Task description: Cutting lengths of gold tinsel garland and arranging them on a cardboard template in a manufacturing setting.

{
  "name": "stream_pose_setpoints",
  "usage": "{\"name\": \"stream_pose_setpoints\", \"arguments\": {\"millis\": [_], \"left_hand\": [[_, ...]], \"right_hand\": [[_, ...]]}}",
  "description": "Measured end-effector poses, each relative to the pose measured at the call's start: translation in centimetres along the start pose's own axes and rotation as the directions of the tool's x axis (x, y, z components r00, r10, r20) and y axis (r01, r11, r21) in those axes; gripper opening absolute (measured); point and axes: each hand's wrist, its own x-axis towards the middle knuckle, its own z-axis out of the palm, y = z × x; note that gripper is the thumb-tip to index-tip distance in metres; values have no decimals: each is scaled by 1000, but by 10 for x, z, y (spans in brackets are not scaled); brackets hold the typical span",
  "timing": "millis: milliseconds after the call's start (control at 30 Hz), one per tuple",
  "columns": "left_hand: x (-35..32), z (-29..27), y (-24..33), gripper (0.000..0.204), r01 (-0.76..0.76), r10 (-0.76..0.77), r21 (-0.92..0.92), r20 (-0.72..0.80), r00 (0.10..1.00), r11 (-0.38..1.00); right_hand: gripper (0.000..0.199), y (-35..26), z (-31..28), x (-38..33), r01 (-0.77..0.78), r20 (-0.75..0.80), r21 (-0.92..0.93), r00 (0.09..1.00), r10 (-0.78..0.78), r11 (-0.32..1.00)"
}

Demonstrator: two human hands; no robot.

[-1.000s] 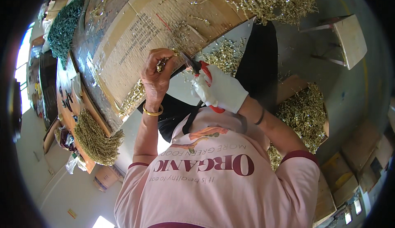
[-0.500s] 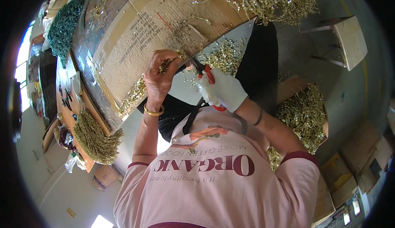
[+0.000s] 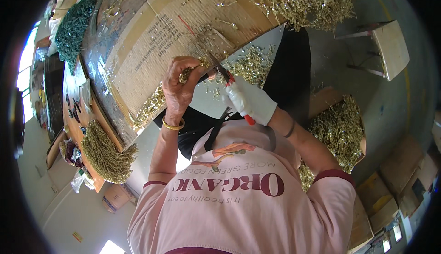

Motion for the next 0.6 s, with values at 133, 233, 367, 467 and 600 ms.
{"name": "stream_pose_setpoints", "arguments": {"millis": [133,233,367,467,600], "left_hand": [[3,6,-8,22,13,-14,-17,-9,1000,1000],[5,0,-6,30,86,-86,53,-2,996,995],[-2,-8,-36,54,157,-151,-255,41,988,954],[11,-51,-9,48,153,-155,-98,-14,988,983],[4,-175,-10,25,230,-184,96,-343,921,968]], "right_hand": [[24,-11,0,-2,-98,-33,377,992,119,921],[35,-20,6,-4,-91,-17,655,991,135,750],[41,5,-3,1,101,-60,499,995,-81,861],[49,33,-27,8,-11,18,786,1000,-5,618],[72,23,-41,4,45,63,560,993,-97,827]]}}
